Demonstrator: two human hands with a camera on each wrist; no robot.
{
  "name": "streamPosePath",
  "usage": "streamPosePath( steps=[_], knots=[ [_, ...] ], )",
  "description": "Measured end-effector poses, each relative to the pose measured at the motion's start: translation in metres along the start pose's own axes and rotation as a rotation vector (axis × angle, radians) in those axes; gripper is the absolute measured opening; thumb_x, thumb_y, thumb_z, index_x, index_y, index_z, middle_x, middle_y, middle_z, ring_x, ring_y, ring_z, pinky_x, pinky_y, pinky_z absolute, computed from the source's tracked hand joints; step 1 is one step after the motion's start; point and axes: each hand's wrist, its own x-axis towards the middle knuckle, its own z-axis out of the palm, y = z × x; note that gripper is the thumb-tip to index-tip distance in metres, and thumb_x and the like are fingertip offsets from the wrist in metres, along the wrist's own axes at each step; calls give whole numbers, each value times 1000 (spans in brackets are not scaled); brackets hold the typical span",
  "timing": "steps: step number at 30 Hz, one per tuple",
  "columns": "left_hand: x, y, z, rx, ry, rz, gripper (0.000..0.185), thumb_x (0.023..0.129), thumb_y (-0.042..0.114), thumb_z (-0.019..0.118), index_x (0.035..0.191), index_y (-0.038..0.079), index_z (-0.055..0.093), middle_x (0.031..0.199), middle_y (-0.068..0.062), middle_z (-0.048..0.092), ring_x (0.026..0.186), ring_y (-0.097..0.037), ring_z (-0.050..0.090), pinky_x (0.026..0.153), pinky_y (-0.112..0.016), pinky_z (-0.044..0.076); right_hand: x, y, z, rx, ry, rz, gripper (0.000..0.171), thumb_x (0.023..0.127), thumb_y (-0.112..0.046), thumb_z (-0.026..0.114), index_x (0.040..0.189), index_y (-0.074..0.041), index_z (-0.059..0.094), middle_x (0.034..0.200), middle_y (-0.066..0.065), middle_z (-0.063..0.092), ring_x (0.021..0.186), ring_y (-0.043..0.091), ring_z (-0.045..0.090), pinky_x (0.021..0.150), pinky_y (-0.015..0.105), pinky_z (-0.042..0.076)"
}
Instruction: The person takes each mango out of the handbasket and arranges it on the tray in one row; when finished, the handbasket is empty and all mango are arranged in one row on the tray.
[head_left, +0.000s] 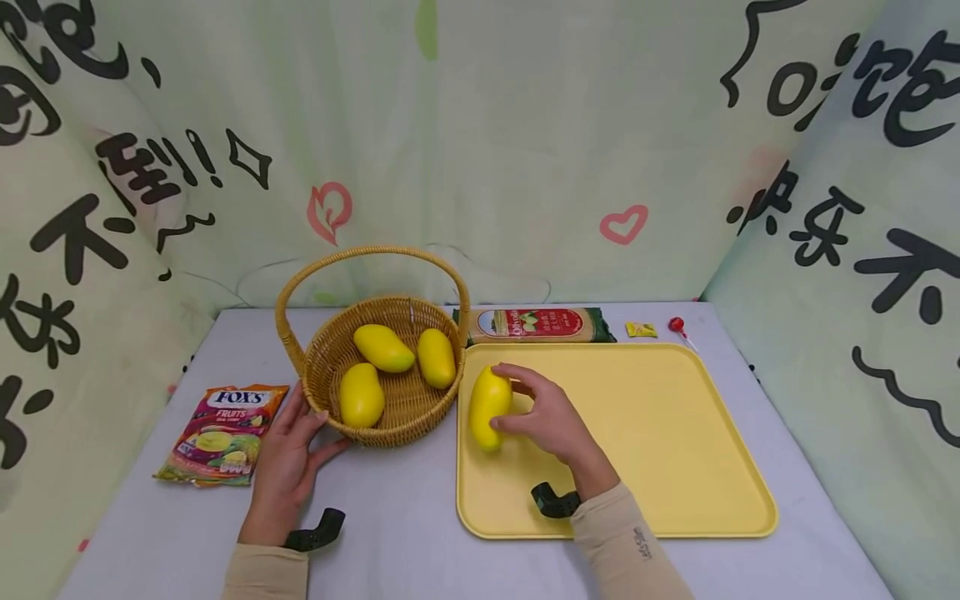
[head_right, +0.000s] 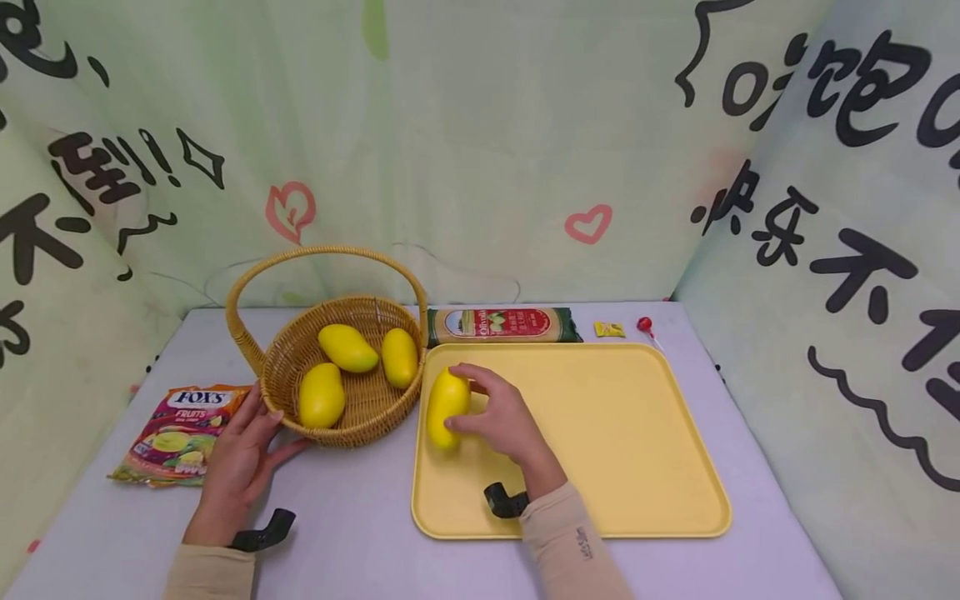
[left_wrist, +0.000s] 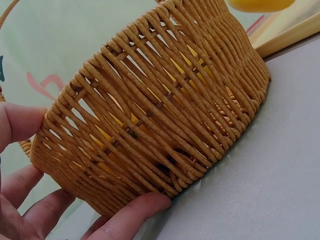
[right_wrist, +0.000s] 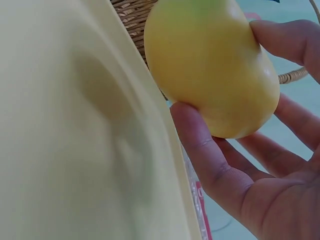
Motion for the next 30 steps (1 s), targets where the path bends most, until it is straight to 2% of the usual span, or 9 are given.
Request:
streamPosePath(
  steps=[21,30],
  knots=[
    [1,-1,-1,-5,-5,1,68,112,11,49,166,46,26,178,12,19,159,-23,32,102,-57,56,2,5,14,-29,3,67,71,83,-10,88,148,-23,61,160,4,54,146,42,51,118,58,48],
    [0,-2,-2,0,-12,6,68,112,11,48,167,45,25,178,10,19,159,-23,32,101,-56,57,1,6,15,-42,-42,114,70,88,-17,85,152,-25,57,163,8,51,149,43,49,120,60,44]
  ],
)
